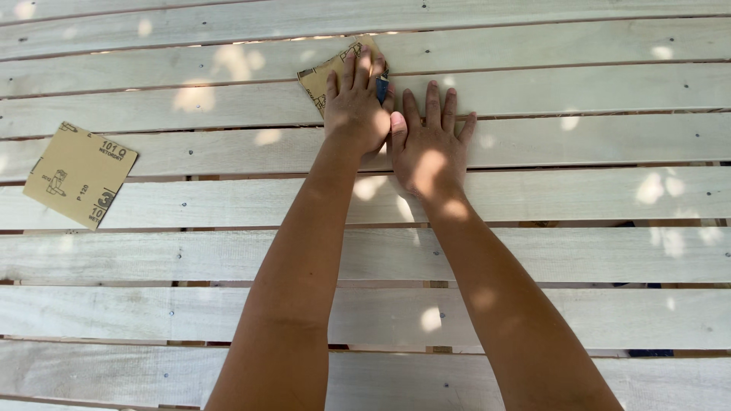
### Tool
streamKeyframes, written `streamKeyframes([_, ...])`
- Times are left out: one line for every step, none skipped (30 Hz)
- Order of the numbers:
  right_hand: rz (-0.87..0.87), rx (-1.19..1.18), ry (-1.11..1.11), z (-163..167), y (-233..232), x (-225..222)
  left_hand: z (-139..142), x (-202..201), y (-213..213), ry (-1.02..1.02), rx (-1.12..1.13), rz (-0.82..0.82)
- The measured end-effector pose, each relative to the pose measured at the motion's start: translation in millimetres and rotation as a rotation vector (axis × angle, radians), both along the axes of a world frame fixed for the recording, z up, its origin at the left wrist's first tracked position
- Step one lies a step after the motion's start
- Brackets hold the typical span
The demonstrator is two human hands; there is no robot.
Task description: The person sands a slatted wooden surface by hand, rubbing a sheet of sandpaper back and forth across the planks with one hand while the other hand rests on the wood. They occasionally reposition the sandpaper and continue sanding different areas of the slats.
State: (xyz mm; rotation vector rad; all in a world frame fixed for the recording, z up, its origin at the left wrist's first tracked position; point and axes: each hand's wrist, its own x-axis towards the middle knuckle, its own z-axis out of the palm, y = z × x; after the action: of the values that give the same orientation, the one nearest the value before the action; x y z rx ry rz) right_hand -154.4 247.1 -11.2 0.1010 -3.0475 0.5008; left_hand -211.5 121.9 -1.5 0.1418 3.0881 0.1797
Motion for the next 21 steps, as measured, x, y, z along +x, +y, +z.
streamKeyframes([0.001, 0.004, 0.0, 0, 0, 0, -1, 14, 1, 0.001, 0.0, 0.006])
streamKeyframes([0.003, -0.001, 0.007, 1, -1, 0, -3, 34, 1, 0.008, 0.012, -0.009])
streamKeyframes([0.003, -0.003, 0.017, 1, -2, -1, -5, 59, -2, 0.021, 0.018, -0.025])
streamKeyframes([0.006, -0.001, 0.02, 1, -2, 0, -9, 87, -5, -0.011, 0.032, -0.037])
streamKeyframes([0.01, 0.003, 0.012, 1, -2, 0, -13, 120, -6, -0.055, 0.049, -0.048])
streamKeyframes([0.018, 0.0, 0.004, 1, -3, 1, -16, 147, -8, -0.032, 0.02, -0.075])
streamKeyframes([0.02, -0.004, 0.007, 1, -2, 1, -17, 162, -11, 0.002, -0.01, -0.109])
streamKeyframes([0.016, -0.007, 0.018, 0, -2, 1, -19, 168, -13, -0.022, -0.014, -0.109])
streamKeyframes([0.011, -0.006, 0.017, 0, -2, 1, -19, 169, -14, -0.049, -0.013, -0.108])
streamKeyframes([0.011, -0.002, 0.011, 0, -2, 1, -18, 160, -14, -0.082, -0.006, -0.103])
streamKeyframes([0.008, -0.002, 0.004, -1, -2, 1, -17, 147, -14, -0.075, -0.011, -0.087])
streamKeyframes([0.009, -0.008, 0.009, -1, -1, 1, -15, 124, -14, -0.061, -0.017, -0.075])
streamKeyframes([0.007, -0.007, 0.015, -1, -1, 1, -13, 98, -12, -0.046, -0.015, -0.066])
streamKeyframes([0.005, -0.004, 0.018, -2, 0, 1, -11, 75, -9, -0.015, -0.022, -0.048])
streamKeyframes([0.002, -0.009, 0.028, -2, 0, 1, -9, 51, -6, 0.014, -0.032, -0.028])
streamKeyframes([0.004, -0.013, 0.037, -3, 1, 1, -6, 26, -6, 0.003, 0.003, -0.001])
streamKeyframes([0.01, -0.019, 0.049, -3, 1, 0, -5, 6, -6, -0.005, 0.035, 0.031])
streamKeyframes([0.007, -0.024, 0.048, -4, 1, -1, -5, -6, -4, 0.002, 0.033, 0.043])
streamKeyframes([0.004, -0.031, 0.049, -5, 1, -2, -4, -10, -4, 0.012, 0.029, 0.055])
streamKeyframes([0.005, -0.034, 0.052, -5, 1, -3, -5, -8, -4, 0.023, 0.029, 0.071])
streamKeyframes([0.008, -0.025, 0.057, -5, 0, -4, -6, 3, -5, 0.019, 0.008, 0.042])
